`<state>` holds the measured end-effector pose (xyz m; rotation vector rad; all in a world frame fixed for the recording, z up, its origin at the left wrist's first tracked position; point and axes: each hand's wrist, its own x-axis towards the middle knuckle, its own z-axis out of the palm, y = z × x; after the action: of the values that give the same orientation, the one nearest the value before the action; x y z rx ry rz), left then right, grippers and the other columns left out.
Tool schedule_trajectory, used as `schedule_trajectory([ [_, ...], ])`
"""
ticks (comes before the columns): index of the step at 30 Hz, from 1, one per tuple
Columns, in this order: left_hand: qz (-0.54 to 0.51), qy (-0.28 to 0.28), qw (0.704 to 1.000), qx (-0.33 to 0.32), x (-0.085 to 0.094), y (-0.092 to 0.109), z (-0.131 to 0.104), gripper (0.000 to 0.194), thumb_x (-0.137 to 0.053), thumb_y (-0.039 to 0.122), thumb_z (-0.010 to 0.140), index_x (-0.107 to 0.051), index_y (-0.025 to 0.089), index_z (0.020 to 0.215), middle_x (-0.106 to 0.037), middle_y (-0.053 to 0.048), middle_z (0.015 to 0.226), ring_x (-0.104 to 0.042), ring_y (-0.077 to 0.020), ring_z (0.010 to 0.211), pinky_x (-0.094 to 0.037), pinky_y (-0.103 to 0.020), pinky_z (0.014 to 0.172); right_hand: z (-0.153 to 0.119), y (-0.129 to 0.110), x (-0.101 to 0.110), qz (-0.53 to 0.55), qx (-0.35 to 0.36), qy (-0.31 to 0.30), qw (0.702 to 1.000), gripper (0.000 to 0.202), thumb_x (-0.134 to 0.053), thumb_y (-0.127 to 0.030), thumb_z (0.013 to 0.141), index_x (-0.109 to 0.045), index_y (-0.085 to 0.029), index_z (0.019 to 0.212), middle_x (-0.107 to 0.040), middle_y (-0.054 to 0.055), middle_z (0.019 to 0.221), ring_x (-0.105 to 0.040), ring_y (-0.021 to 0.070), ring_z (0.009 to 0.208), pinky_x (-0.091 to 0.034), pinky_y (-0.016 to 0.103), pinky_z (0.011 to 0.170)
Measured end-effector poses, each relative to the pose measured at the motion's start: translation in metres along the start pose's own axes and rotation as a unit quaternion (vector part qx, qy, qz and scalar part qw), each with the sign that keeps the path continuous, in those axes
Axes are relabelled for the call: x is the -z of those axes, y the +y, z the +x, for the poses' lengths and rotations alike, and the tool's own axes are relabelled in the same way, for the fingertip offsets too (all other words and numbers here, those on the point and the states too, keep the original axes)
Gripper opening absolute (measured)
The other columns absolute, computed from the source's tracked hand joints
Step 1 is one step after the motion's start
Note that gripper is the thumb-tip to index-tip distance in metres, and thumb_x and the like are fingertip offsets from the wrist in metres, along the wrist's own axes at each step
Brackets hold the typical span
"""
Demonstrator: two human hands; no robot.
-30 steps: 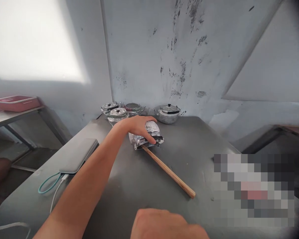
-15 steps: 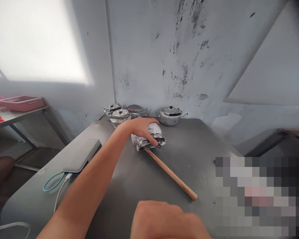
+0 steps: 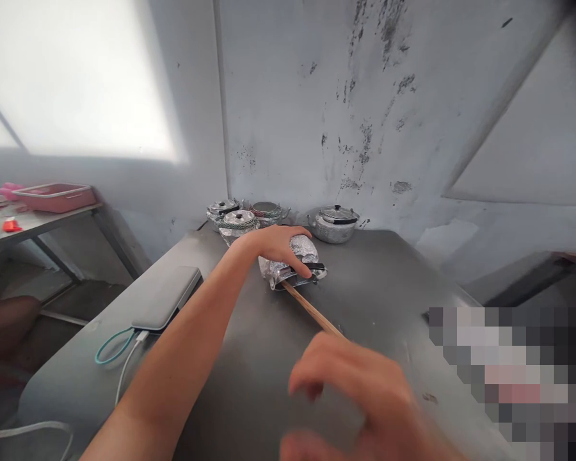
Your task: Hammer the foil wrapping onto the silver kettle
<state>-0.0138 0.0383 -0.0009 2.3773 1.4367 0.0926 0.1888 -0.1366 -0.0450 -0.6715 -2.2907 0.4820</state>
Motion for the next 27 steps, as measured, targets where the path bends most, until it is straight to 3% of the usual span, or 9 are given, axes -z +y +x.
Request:
schedule_trajectory([
  [3, -0.012, 0.012, 1.0, -0.009, 0.001, -0.007, 0.001, 0.102, -0.069, 0.077, 0.056, -0.033, 0.042, 0.146, -0.039, 0.002, 0.154, -0.044, -0.0342, 0.133, -0.041, -0.042, 0.105, -0.01, 0.051, 0.004, -0.232, -0.116, -0.026, 0.965, 0.015, -0.057, -0.032, 0.091, -0.065, -0.023, 0.099, -0.065, 0.003, 0.088, -0.062, 0.0158, 0.074, -0.047, 0.028, 0.067],
  [6, -0.028, 0.007, 1.0, -0.003, 0.002, -0.012, 0.001, 0.104, -0.071, 0.077, 0.055, -0.033, 0.041, 0.145, -0.041, 0.0, 0.152, -0.047, -0.0346, 0.129, -0.045, -0.041, 0.099, -0.029, 0.098, 0.004, -0.356, -0.109, -0.093, 0.923, 0.031, -0.062, -0.037, 0.087, -0.063, -0.02, 0.113, -0.063, 0.007, 0.094, -0.063, 0.0224, 0.08, -0.048, 0.033, 0.067],
  [8, -0.032, 0.004, 0.999, 0.007, 0.003, -0.013, 0.001, 0.107, -0.072, 0.078, 0.052, -0.033, 0.04, 0.144, -0.044, -0.003, 0.15, -0.05, -0.035, 0.127, -0.048, -0.041, 0.094, -0.041, 0.115, 0.0, -0.378, -0.093, -0.114, 0.914, 0.021, -0.051, -0.033, 0.094, -0.062, -0.021, 0.107, -0.062, 0.007, 0.094, -0.063, 0.0193, 0.075, -0.046, 0.03, 0.062],
  [11, -0.025, 0.009, 1.0, 0.013, 0.003, -0.013, 0.001, 0.11, -0.074, 0.079, 0.049, -0.033, 0.039, 0.143, -0.046, -0.004, 0.147, -0.051, -0.0349, 0.125, -0.049, -0.041, 0.092, -0.047, 0.124, -0.005, -0.418, -0.107, -0.111, 0.896, 0.022, -0.038, -0.019, 0.098, -0.059, -0.02, 0.092, -0.062, 0.005, 0.084, -0.061, 0.0172, 0.066, -0.038, 0.029, 0.054],
  [15, -0.018, 0.012, 1.0, 0.021, 0.002, -0.011, 0.001, 0.11, -0.072, 0.081, 0.049, -0.033, 0.039, 0.143, -0.044, -0.004, 0.148, -0.049, -0.0349, 0.127, -0.049, -0.041, 0.093, -0.037, 0.123, -0.003, -0.374, -0.191, -0.126, 0.899, 0.023, -0.033, -0.022, 0.1, -0.05, -0.021, 0.084, -0.058, -0.001, 0.068, -0.047, 0.0125, 0.043, -0.019, 0.031, 0.045],
  [20, -0.014, 0.012, 1.0, 0.021, 0.001, -0.004, 0.001, 0.108, -0.069, 0.083, 0.052, -0.033, 0.04, 0.144, -0.043, -0.003, 0.15, -0.047, -0.0363, 0.128, -0.049, -0.041, 0.092, -0.03, 0.128, 0.001, -0.291, -0.247, -0.117, 0.917, 0.026, -0.027, -0.03, 0.102, -0.044, -0.023, 0.083, -0.058, -0.001, 0.06, -0.055, 0.0158, 0.049, -0.023, 0.03, 0.05],
  [27, -0.006, 0.007, 0.999, 0.04, -0.002, 0.001, 0.005, 0.113, -0.066, 0.087, 0.052, -0.029, 0.04, 0.148, -0.039, -0.005, 0.153, -0.048, -0.0397, 0.127, -0.051, -0.044, 0.087, -0.043, 0.136, -0.007, -0.267, -0.31, -0.12, 0.905, 0.026, -0.026, -0.038, 0.102, -0.04, -0.025, 0.085, -0.061, -0.002, 0.059, -0.061, 0.02, 0.052, -0.023, 0.029, 0.05],
])
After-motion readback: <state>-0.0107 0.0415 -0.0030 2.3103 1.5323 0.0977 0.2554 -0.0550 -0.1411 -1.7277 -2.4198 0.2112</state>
